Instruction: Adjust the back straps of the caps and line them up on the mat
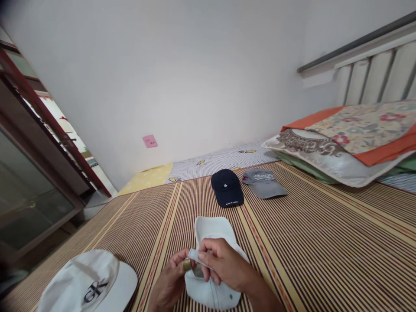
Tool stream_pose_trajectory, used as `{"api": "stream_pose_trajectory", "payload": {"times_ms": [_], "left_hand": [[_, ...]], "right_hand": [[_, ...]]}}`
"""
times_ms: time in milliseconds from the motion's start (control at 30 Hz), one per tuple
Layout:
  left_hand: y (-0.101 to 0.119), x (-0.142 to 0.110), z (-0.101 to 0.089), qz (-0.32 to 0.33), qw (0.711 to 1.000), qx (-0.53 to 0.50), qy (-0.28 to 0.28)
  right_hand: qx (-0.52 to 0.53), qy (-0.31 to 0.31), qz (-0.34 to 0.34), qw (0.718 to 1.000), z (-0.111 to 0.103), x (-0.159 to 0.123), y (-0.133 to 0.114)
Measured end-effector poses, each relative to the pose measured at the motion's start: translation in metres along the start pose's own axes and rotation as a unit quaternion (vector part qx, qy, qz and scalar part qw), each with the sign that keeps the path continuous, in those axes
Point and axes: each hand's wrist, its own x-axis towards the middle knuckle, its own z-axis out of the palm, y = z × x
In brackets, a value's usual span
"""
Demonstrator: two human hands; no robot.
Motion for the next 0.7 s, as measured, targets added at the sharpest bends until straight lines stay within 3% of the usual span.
{"api": "stream_pose_trajectory", "payload": {"times_ms": [300,700], "left_hand": [[-0.0054,0.0015,0.0024,0.009,0.999,-0.033,0.004],[-0.0032,0.0029,0.0075,0.005,1.0,-0.013,-0.016]], "right_hand": [[-0.055,0.024,0.025,0.998,-0.0013,-0.0014,-0.0019],[-0.116,-0.004,0.031,0.993,-0.0066,-0.0087,-0.0042]]}}
